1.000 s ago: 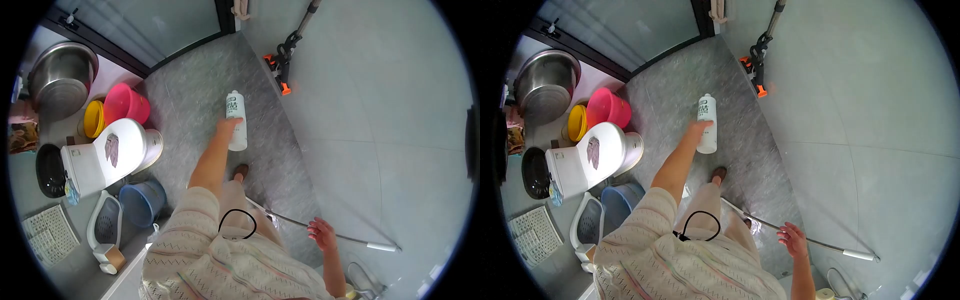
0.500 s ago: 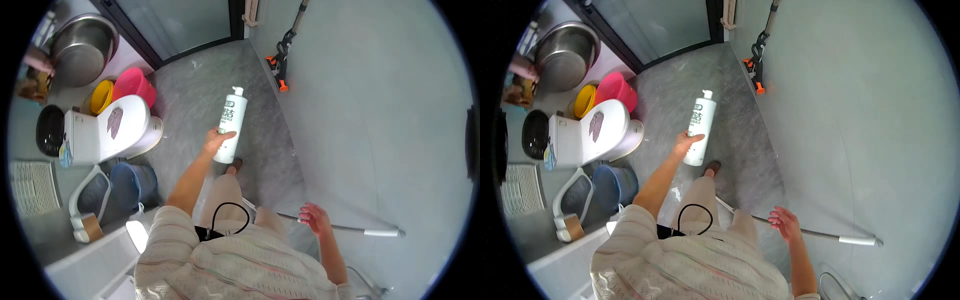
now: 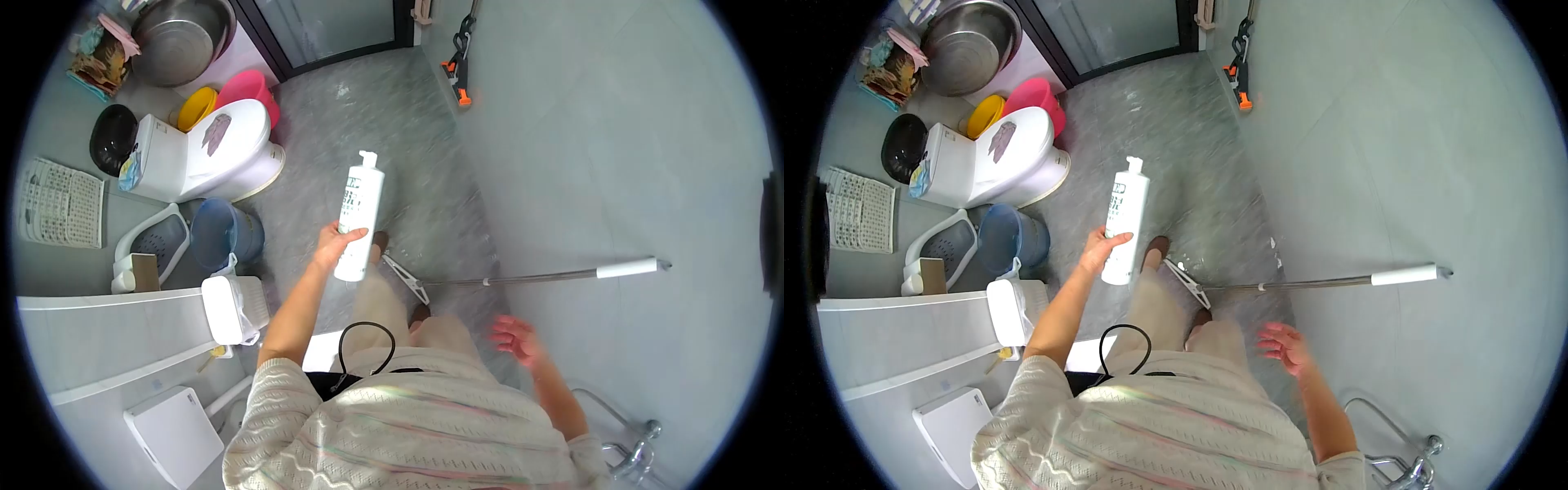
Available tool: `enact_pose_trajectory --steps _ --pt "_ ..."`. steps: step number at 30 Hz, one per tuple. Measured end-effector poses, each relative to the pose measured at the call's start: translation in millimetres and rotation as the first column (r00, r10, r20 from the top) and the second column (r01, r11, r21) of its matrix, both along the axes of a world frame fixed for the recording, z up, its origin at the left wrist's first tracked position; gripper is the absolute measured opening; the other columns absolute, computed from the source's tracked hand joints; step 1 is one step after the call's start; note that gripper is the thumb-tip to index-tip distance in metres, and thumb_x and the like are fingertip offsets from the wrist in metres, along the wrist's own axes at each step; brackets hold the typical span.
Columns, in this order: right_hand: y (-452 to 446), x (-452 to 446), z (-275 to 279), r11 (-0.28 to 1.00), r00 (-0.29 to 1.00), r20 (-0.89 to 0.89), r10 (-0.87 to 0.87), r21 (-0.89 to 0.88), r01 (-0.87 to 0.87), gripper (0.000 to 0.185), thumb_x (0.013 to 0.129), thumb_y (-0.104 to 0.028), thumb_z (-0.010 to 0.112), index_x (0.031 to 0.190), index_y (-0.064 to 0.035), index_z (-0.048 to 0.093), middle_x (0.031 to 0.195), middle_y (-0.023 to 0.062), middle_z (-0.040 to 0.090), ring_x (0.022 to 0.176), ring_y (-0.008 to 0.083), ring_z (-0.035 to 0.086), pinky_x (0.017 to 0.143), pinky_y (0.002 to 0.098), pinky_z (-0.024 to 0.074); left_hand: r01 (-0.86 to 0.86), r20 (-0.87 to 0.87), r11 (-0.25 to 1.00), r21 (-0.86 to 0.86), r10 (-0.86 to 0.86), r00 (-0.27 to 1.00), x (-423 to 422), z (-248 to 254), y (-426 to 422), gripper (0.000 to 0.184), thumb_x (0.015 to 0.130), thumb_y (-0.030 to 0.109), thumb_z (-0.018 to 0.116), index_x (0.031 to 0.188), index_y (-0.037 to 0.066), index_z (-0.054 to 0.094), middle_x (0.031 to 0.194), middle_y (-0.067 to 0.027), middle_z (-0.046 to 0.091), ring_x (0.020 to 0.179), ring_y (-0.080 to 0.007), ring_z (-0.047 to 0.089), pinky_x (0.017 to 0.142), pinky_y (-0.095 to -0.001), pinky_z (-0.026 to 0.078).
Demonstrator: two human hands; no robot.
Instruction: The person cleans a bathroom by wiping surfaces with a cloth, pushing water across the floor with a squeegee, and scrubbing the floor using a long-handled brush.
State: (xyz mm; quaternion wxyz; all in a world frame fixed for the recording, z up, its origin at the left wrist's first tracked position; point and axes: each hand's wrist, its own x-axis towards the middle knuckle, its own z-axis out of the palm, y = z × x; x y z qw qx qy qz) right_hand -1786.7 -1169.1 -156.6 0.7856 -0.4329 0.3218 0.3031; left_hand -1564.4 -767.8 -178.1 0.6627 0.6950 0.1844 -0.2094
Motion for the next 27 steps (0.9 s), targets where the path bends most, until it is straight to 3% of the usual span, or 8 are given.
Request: enact_pose_trajectory --steps 8,15,16,18,20,22,25,27 --pt "9 31 -11 0.993 0.993 -0.071 0.093 -0.072 -0.098 0.028 0.084 -0.019 0.055 0.11 -0.0079 0.05 0.096 0.0076 0.061 0.082 0.0203 0.061 0.066 0.0327 0.0472 -0.025 -0.092 1.0 -0.003 0.025 0.995 -13 -44 18 0.052 0.064 0.015 0.077 0.104 -0.006 0.052 0.095 -0.0137 0.061 0.079 -0.0204 0.061 0.07 -0.0327 0.05" --pt "22 105 -14 0.989 1.0 -0.011 -0.014 -0.147 0.012 0.025 0.084 -0.019 0.057 0.106 -0.0087 0.053 0.095 0.0053 0.061 0.076 0.0182 0.061 0.063 0.0301 0.0467 0.113 -0.107 0.993 0.023 -0.11 0.988 94 -72 16 0.056 0.062 0.017 0.078 0.105 -0.006 0.05 0.095 -0.014 0.061 0.08 -0.0212 0.061 0.072 -0.0327 0.05" --pt "17 114 -18 0.958 1.0 0.01 0.019 -0.287 -0.015 0.025 0.082 -0.019 0.058 0.105 -0.009 0.054 0.095 0.0053 0.062 0.075 0.018 0.061 0.062 0.0292 0.0466 0.136 -0.111 0.991 0.01 -0.134 0.985 114 -68 12 0.056 0.062 0.018 0.078 0.105 -0.006 0.051 0.095 -0.0137 0.061 0.08 -0.021 0.061 0.072 -0.0325 0.05" --pt "1 124 -22 0.837 0.995 0.011 0.097 -0.542 -0.076 0.026 0.08 -0.018 0.06 0.104 -0.0096 0.055 0.094 0.0054 0.062 0.073 0.0176 0.062 0.06 0.0274 0.0463 0.258 -0.143 0.965 0.05 -0.249 0.958 151 -72 11 0.055 0.061 0.019 0.079 0.104 -0.003 0.053 0.095 -0.0114 0.061 0.081 -0.0191 0.061 0.072 -0.0308 0.049" --pt "-16 145 -14 0.175 0.863 -0.198 0.464 -0.935 -0.309 0.03 0.076 -0.02 0.062 0.104 -0.0119 0.056 0.098 0.0045 0.061 0.085 0.0191 0.059 0.069 0.0323 0.0464 0.298 -0.12 0.95 0.098 -0.286 0.951 187 -71 12 0.053 0.061 0.02 0.079 0.104 -0.001 0.054 0.094 -0.0101 0.062 0.082 -0.0177 0.06 0.073 -0.03 0.048" --pt "-33 163 2 -0.293 0.679 -0.539 0.499 -0.842 -0.453 0.034 0.074 -0.023 0.061 0.106 -0.0143 0.056 0.105 0.0042 0.058 0.101 0.0215 0.052 0.084 0.042 0.0406 0.353 -0.085 0.931 0.097 -0.346 0.934 221 -67 8 0.049 0.063 0.017 0.078 0.103 0.001 0.055 0.093 -0.0078 0.062 0.084 -0.0156 0.059 0.076 -0.0291 0.047" --pt "-55 172 5 -0.364 0.475 -0.785 0.398 -0.611 -0.703 0.036 0.073 -0.025 0.061 0.107 -0.0169 0.057 0.109 0.0019 0.055 0.111 0.0224 0.043 0.093 0.0501 0.0309 0.353 0.013 0.934 -0.049 -0.353 0.935 262 -47 -2 0.049 0.061 0.016 0.078 0.102 0.001 0.057 0.09 -0.0084 0.063 0.078 -0.0158 0.061 0.071 -0.0292 0.049" --pt "-63 173 3 -0.378 0.349 -0.854 0.386 -0.492 -0.784 0.038 0.071 -0.024 0.061 0.108 -0.0176 0.056 0.108 0.0027 0.056 0.11 0.0228 0.045 0.093 0.0511 0.0313 0.37 0.005 0.928 -0.036 -0.37 0.929 282 -27 -8 0.052 0.061 0.011 0.076 0.107 0.001 0.054 0.094 -0.0071 0.063 0.082 -0.0154 0.06 0.074 -0.0295 0.049"
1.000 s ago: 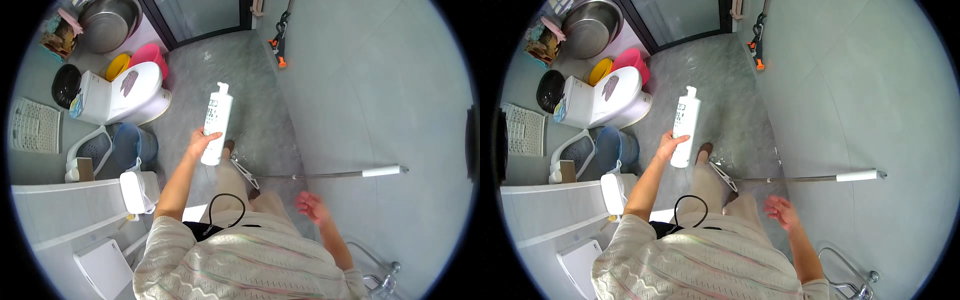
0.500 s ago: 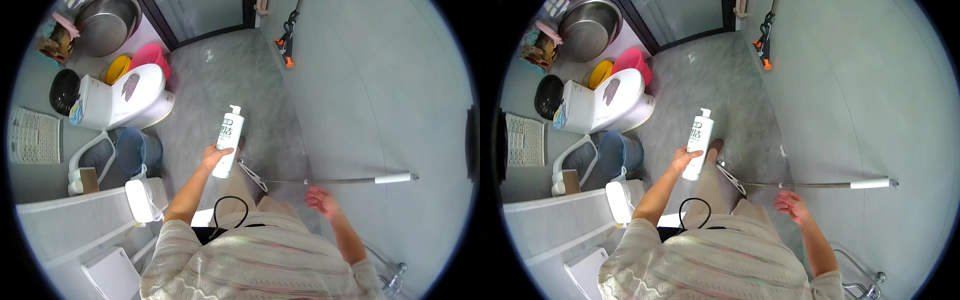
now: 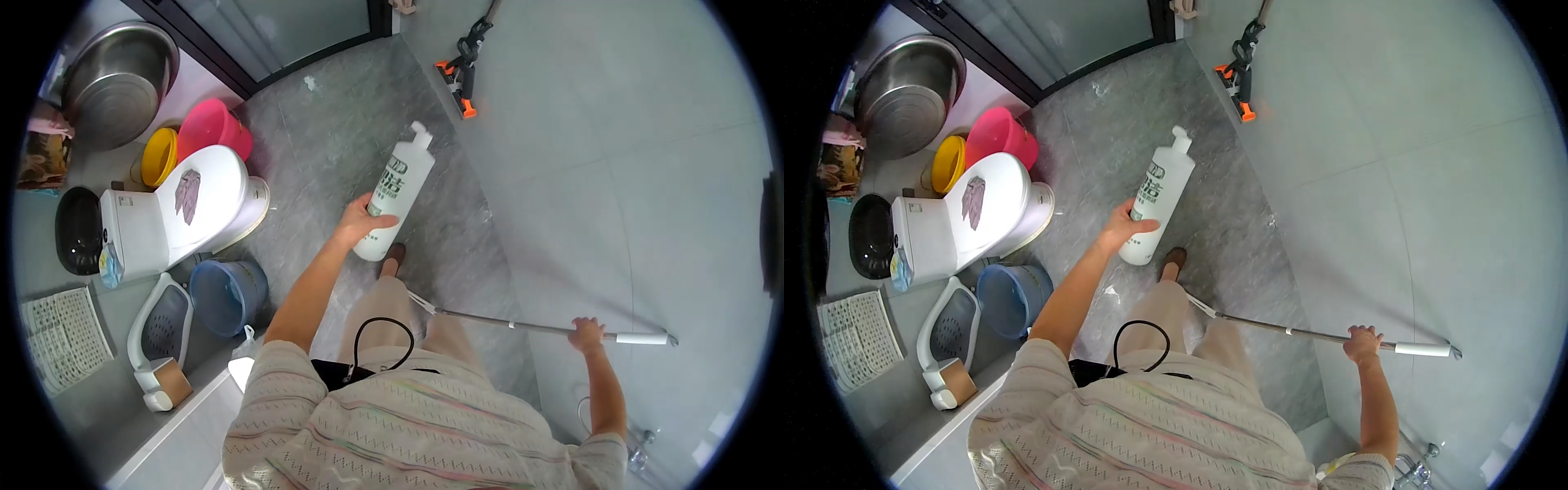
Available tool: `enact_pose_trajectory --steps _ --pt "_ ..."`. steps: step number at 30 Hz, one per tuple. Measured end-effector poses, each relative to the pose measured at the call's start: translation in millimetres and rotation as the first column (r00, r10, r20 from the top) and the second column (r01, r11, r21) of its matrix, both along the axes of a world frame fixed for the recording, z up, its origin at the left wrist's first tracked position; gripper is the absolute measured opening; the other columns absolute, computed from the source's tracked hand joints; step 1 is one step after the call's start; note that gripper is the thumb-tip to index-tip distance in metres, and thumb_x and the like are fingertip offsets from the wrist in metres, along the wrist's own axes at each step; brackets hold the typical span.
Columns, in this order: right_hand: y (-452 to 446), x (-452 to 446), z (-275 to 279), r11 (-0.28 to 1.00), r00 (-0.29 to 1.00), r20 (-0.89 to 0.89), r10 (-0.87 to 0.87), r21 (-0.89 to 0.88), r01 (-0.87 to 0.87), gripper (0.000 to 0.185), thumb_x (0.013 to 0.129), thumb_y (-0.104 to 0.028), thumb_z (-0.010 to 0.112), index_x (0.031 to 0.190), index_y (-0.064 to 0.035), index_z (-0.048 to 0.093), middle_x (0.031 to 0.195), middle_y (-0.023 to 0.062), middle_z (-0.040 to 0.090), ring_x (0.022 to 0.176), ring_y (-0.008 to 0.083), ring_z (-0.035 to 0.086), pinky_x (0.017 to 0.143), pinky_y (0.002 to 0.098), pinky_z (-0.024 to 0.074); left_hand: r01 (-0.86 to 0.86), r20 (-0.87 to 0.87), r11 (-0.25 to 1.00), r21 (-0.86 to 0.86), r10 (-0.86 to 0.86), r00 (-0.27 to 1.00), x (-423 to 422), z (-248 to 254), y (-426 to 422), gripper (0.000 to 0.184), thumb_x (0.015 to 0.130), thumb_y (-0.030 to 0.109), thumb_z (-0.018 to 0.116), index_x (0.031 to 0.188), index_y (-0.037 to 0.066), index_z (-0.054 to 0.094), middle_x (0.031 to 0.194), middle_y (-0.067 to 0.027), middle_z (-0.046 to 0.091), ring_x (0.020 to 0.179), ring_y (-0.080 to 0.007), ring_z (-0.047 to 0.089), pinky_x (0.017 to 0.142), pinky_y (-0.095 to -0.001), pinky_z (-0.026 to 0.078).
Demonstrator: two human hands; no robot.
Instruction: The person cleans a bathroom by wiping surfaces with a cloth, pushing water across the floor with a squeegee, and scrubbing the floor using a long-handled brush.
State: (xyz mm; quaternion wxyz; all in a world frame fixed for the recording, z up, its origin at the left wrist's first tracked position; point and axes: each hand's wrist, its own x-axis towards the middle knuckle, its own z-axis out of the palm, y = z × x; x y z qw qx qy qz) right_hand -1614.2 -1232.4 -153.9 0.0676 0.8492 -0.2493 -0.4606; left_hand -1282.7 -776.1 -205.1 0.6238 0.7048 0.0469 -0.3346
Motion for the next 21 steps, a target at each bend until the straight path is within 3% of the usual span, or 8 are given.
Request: enact_pose_trajectory --steps 5,7,13,16,21 --pt "0 3 3 0.996 0.983 -0.161 0.088 -0.011 -0.091 0.038 0.07 -0.021 0.06 0.108 -0.0185 0.057 0.106 0.003 0.057 0.106 0.0226 0.049 0.092 0.0514 0.0322 -0.015 0.036 0.985 -0.173 0.021 0.999 8 51 -11 0.059 0.061 0.008 0.075 0.114 0.001 0.049 0.101 -0.0065 0.06 0.09 -0.0158 0.058 0.08 -0.0293 0.046" --pt "-9 -3 -10 0.99 0.974 -0.181 0.133 -0.013 -0.137 0.036 0.071 -0.02 0.059 0.107 -0.0181 0.057 0.105 0.0033 0.057 0.104 0.0229 0.051 0.091 0.0523 0.0325 -0.021 0.073 0.986 -0.166 0.034 0.997 -3 75 -8 0.059 0.06 0.007 0.074 0.114 0.001 0.049 0.101 -0.006 0.06 0.091 -0.0159 0.057 0.082 -0.0293 0.046" --pt "-45 -27 -48 0.954 0.958 -0.025 0.286 0.101 -0.282 0.03 0.073 -0.018 0.056 0.102 -0.0178 0.059 0.097 0.0076 0.062 0.094 0.027 0.058 0.078 0.0419 0.0459 -0.161 0.189 0.922 -0.352 0.239 0.952 -103 116 27 0.06 0.058 0.007 0.076 0.112 0.0 0.049 0.1 -0.0059 0.059 0.091 -0.0149 0.056 0.083 -0.0293 0.045" --pt "-44 -33 -40 0.91 0.93 0.131 0.343 0.199 -0.363 0.025 0.074 -0.02 0.055 0.099 -0.0184 0.06 0.091 0.0091 0.063 0.091 0.028 0.059 0.073 0.0379 0.0483 -0.282 0.168 0.849 -0.446 0.389 0.906 -185 126 58 0.06 0.058 0.008 0.076 0.111 -0.001 0.049 0.101 -0.0083 0.059 0.091 -0.0171 0.057 0.082 -0.0307 0.046" --pt "-39 -40 -25 0.836 0.852 0.212 0.479 0.185 -0.516 0.022 0.075 -0.021 0.055 0.095 -0.0171 0.062 0.089 0.0108 0.062 0.087 0.0307 0.058 0.071 0.0402 0.0474 -0.345 0.192 0.741 -0.576 0.533 0.824 -316 151 88 0.06 0.058 0.004 0.073 0.113 -0.001 0.048 0.101 -0.0089 0.059 0.092 -0.02 0.058 0.083 -0.0328 0.046"
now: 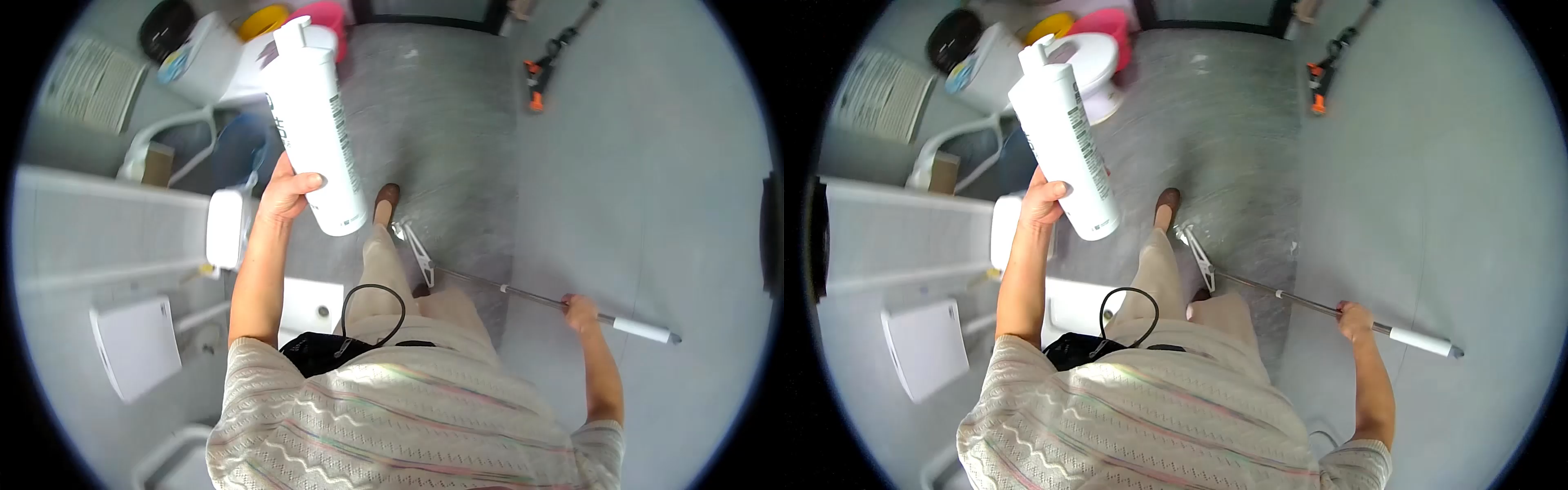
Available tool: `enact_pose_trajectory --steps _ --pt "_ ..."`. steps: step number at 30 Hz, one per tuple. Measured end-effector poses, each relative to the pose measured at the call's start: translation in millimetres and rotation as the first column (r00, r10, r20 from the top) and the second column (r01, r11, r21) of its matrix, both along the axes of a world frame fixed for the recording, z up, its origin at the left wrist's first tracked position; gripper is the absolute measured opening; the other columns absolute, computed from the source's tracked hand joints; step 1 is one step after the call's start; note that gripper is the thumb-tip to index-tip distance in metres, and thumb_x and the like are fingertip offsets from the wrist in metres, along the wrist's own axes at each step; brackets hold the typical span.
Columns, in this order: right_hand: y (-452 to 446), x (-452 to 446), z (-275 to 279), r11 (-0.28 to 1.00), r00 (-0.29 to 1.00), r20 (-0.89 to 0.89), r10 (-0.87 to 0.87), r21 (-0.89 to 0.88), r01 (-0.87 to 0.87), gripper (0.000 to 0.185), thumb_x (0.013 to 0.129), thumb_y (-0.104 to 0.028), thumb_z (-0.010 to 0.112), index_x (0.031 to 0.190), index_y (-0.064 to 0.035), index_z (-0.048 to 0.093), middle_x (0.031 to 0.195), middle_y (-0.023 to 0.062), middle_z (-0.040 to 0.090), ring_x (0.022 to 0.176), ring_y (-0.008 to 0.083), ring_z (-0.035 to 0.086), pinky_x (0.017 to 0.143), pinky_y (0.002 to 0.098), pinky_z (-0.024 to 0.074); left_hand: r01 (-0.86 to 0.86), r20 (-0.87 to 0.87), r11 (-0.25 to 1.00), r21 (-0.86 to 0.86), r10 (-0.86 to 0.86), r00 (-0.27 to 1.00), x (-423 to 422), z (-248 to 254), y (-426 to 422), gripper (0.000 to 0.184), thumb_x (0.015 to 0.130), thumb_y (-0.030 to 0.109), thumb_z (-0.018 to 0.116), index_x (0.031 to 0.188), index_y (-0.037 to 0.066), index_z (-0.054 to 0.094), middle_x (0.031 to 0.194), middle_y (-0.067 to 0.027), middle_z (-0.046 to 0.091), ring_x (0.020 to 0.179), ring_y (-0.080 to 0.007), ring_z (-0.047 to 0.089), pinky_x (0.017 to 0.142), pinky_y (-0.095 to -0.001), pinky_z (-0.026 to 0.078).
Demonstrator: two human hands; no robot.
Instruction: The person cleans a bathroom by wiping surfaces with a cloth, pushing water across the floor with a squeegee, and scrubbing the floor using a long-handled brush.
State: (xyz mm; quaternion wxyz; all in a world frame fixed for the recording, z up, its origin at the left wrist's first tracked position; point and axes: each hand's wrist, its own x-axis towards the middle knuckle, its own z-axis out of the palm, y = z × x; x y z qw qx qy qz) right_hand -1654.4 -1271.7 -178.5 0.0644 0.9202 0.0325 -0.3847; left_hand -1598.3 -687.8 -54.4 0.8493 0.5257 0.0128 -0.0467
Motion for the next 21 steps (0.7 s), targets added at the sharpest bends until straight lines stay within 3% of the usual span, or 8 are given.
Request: enact_pose_trajectory --steps 4,5,8,9,12,17,19,21 --pt "5 14 -4 0.991 0.988 0.075 0.135 0.001 -0.136 0.02 0.075 -0.024 0.053 0.087 -0.0101 0.062 0.088 0.0155 0.061 0.083 0.0353 0.057 0.071 0.0417 0.0464 -0.282 0.013 0.952 0.119 0.283 0.959 -100 32 18 0.061 0.059 0.0 0.072 0.115 0.0 0.046 0.1 -0.0065 0.058 0.091 -0.0166 0.057 0.082 -0.0315 0.046" --pt "-15 17 -18 0.932 0.95 0.178 0.256 0.215 -0.292 0.021 0.076 -0.023 0.051 0.084 -0.0071 0.061 0.088 0.0166 0.06 0.084 0.0365 0.056 0.07 0.0424 0.046 -0.326 -0.004 0.927 0.184 0.332 0.943 -124 42 22 0.063 0.059 -0.001 0.073 0.116 0.001 0.045 0.1 -0.0048 0.057 0.092 -0.0141 0.055 0.081 -0.0296 0.046" --pt "-37 28 -50 0.845 0.868 0.098 0.487 0.2 -0.496 0.022 0.076 -0.022 0.047 0.075 -0.0061 0.062 0.076 0.0178 0.06 0.072 0.0373 0.057 0.062 0.0441 0.0452 -0.47 0.043 0.846 0.249 0.476 0.879 -190 61 39 0.071 0.056 0.004 0.077 0.117 0.001 0.042 0.102 -0.0037 0.055 0.096 -0.0139 0.051 0.087 -0.0289 0.041" --pt "-38 27 -50 0.784 0.815 0.176 0.553 0.221 -0.58 0.018 0.074 -0.02 0.05 0.071 -0.0057 0.061 0.071 0.0171 0.059 0.068 0.0382 0.056 0.058 0.0447 0.0439 -0.544 0.099 0.798 0.26 0.539 0.837 -212 53 48 0.077 0.054 0.011 0.079 0.12 0.001 0.041 0.106 -0.0041 0.053 0.099 -0.0142 0.049 0.091 -0.0297 0.038" --pt "-8 35 -38 0.885 0.942 -0.039 0.333 0.357 -0.298 0.017 0.072 -0.022 0.054 0.07 -0.0061 0.058 0.068 0.0128 0.058 0.064 0.0316 0.055 0.054 0.0409 0.0421 -0.692 0.094 0.645 0.325 0.706 0.702 -291 52 74 0.08 0.052 0.015 0.081 0.12 0.002 0.042 0.108 -0.0047 0.052 0.104 -0.0145 0.046 0.093 -0.0293 0.035" --pt "141 57 -19 0.937 0.935 -0.351 0.049 0.339 0.078 0.026 0.078 -0.034 0.054 0.071 -0.0093 0.055 0.065 0.0043 0.053 0.059 0.0187 0.051 0.048 0.031 0.0389 -0.786 0.112 0.326 0.525 0.889 0.444 -416 33 122 0.078 0.051 0.018 0.079 0.117 0.001 0.043 0.105 -0.0076 0.055 0.098 -0.0164 0.052 0.089 -0.0288 0.04" --pt "243 54 -13 0.879 0.929 -0.367 0.057 0.459 0.127 0.029 0.08 -0.038 0.054 0.071 -0.0106 0.054 0.064 0.0009 0.051 0.058 0.0136 0.05 0.045 0.027 0.0376 -0.748 0.003 0.312 0.586 0.922 0.388 -478 47 101 0.076 0.052 0.017 0.079 0.118 0.001 0.044 0.103 -0.0076 0.056 0.098 -0.0168 0.052 0.089 -0.029 0.04" --pt "390 31 -6 0.78 0.899 -0.417 0.137 0.605 0.161 0.042 0.083 -0.049 0.049 0.091 -0.009 0.059 0.082 0.002 0.059 0.067 0.011 0.053 0.05 0.0265 0.04 -0.745 -0.071 0.352 0.566 0.922 0.381 -508 38 107 0.074 0.052 0.016 0.079 0.116 0.001 0.045 0.104 -0.0063 0.056 0.097 -0.0154 0.051 0.088 -0.0289 0.04"
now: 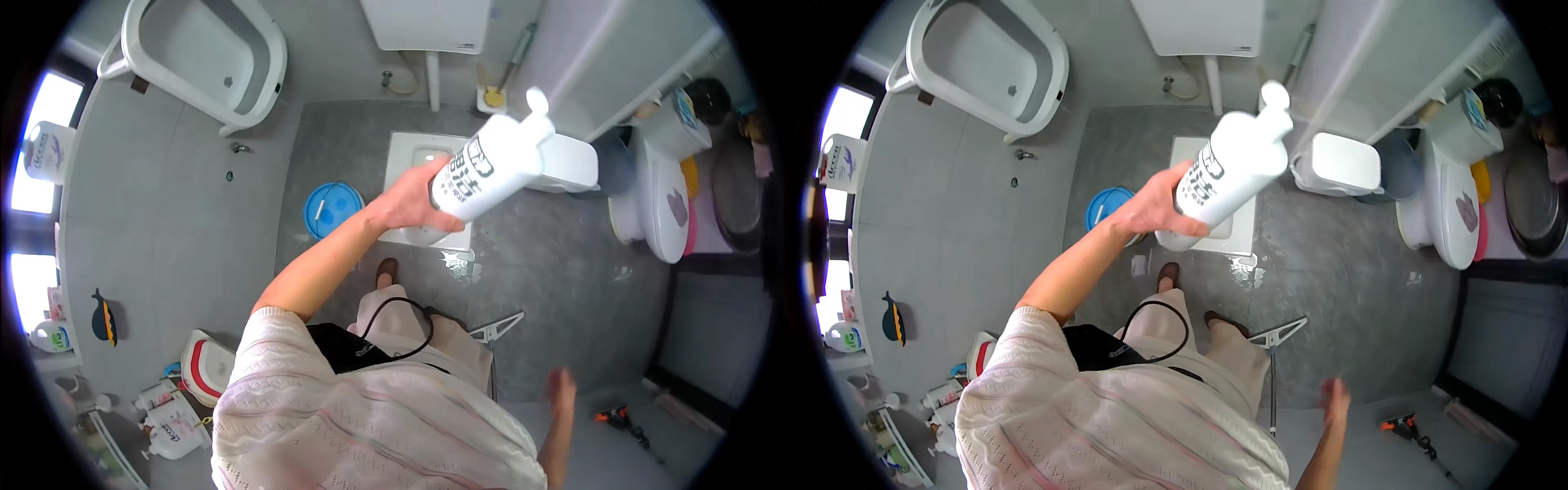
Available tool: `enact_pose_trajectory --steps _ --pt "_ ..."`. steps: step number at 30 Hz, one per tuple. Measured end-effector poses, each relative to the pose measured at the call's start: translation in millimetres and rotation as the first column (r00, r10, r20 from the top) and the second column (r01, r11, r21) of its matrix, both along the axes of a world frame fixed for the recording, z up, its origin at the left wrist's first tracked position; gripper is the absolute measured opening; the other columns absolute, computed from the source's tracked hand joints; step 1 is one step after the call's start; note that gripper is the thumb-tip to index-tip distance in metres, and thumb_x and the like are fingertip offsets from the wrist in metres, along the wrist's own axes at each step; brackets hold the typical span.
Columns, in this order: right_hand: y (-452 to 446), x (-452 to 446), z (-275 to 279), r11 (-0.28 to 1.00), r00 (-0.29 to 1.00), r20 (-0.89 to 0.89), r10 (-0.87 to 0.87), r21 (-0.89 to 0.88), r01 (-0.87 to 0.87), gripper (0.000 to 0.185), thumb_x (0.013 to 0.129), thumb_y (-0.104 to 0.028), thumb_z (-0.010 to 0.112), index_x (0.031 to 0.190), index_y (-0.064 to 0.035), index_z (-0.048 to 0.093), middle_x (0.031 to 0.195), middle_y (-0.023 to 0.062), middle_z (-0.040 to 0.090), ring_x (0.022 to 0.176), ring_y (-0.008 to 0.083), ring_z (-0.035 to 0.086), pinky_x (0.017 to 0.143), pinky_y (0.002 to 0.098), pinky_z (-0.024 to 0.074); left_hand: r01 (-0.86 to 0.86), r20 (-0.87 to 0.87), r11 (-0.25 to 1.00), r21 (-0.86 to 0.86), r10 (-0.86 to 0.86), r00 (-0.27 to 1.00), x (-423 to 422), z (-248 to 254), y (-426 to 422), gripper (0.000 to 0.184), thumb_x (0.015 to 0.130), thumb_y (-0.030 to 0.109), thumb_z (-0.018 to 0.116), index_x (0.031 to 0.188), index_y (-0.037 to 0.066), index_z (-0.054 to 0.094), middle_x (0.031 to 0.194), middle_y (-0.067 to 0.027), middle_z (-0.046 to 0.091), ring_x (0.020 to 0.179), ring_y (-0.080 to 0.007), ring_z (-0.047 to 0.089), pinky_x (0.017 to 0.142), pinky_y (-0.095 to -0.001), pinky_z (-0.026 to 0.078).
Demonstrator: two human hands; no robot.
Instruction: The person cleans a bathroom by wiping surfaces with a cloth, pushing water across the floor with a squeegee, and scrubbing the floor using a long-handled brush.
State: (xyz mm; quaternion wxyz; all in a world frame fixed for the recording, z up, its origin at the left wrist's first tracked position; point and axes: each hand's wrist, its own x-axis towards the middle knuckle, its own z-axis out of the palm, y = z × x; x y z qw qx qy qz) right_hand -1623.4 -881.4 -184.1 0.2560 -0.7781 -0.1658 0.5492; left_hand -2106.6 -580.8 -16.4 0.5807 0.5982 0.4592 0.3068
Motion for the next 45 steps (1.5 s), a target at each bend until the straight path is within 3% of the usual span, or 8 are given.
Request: enact_pose_trajectory --steps 4,10,16,22,29,34,40,45 --pt "254 -190 90 0.911 0.874 -0.382 0.3 0.386 -0.143 0.066 0.089 -0.056 0.025 0.125 -0.0029 0.042 0.124 0.0105 0.048 0.115 0.0203 0.044 0.091 0.0381 0.0338 0.036 -0.052 0.994 -0.098 -0.041 0.998 -73 -31 -24 0.076 0.053 0.016 0.079 0.118 0.0 0.044 0.106 -0.0071 0.056 0.099 -0.0161 0.052 0.088 -0.0294 0.04" --pt "376 -383 144 0.795 0.43 -0.679 0.596 0.575 -0.193 0.067 0.091 -0.052 0.014 0.123 0.0001 0.042 0.121 0.0148 0.051 0.111 0.0238 0.047 0.091 0.035 0.0347 0.085 -0.031 0.968 -0.236 -0.095 0.995 -141 -58 -28 0.084 0.052 0.022 0.078 0.124 0.001 0.039 0.108 -0.0104 0.055 0.1 -0.0191 0.053 0.089 -0.0305 0.04" --pt "369 -448 166 0.527 0.619 -0.203 0.759 0.75 -0.399 0.05 0.093 -0.04 0.031 0.12 -0.0019 0.049 0.119 0.0122 0.053 0.111 0.0211 0.047 0.093 0.034 0.0334 -0.02 0.069 0.97 -0.242 0.037 0.997 -189 -74 -43 0.086 0.048 0.028 0.074 0.124 0.002 0.04 0.108 -0.0126 0.055 0.101 -0.0237 0.053 0.088 -0.0323 0.04" --pt "350 -489 190 -0.233 0.368 0.715 0.594 0.591 -0.772 0.038 0.081 -0.018 0.055 0.115 -0.0009 0.052 0.132 0.0144 0.039 0.121 0.0268 0.038 0.099 0.0366 0.0284 -0.055 0.471 0.931 -0.361 0.233 0.851 -199 -70 -59 0.069 0.057 0.008 0.075 0.118 0.002 0.044 0.106 -0.0031 0.055 0.099 -0.0126 0.051 0.088 -0.0289 0.04" --pt "342 -486 220 -0.279 0.49 0.604 0.629 0.763 -0.583 0.038 0.077 -0.012 0.058 0.113 -0.0003 0.052 0.126 0.0156 0.045 0.115 0.0257 0.043 0.094 0.0365 0.034 -0.461 0.137 0.886 -0.05 0.464 0.875 -227 -18 -92 0.068 0.057 0.015 0.078 0.116 0.003 0.045 0.104 -0.0027 0.052 0.099 -0.0118 0.047 0.088 -0.0275 0.038" --pt "340 -436 153 -0.09 0.323 0.466 0.824 0.67 -0.737 0.035 0.076 -0.009 0.061 0.109 0.0001 0.054 0.097 0.0111 0.061 0.088 0.0176 0.058 0.076 0.0292 0.0456 -0.788 0.2 0.608 0.092 0.764 0.613 -285 49 -114 0.062 0.056 0.011 0.075 0.111 0.003 0.047 0.099 -0.0023 0.055 0.092 -0.0119 0.052 0.084 -0.0284 0.042" --pt "318 -391 78 0.402 0.477 0.002 0.879 0.535 -0.743 0.024 0.082 -0.007 0.058 0.104 0.0013 0.054 0.09 0.0068 0.061 0.078 0.0128 0.059 0.068 0.0236 0.0466 -0.912 0.357 0.243 0.33 0.862 0.359 -389 142 -103 0.052 0.058 0.003 0.073 0.103 0.002 0.048 0.095 -0.0069 0.058 0.085 -0.0165 0.058 0.078 -0.0326 0.047" --pt "306 -406 76 0.486 0.549 0.046 0.835 0.407 -0.773 0.023 0.081 -0.011 0.058 0.1 0.0021 0.055 0.082 0.0087 0.063 0.068 0.015 0.062 0.054 0.0225 0.0455 -0.849 0.444 -0.023 0.528 0.86 0.253 -507 229 -58 0.047 0.059 0.006 0.075 0.098 0.001 0.049 0.091 -0.0098 0.06 0.078 -0.0179 0.06 0.071 -0.0326 0.051"
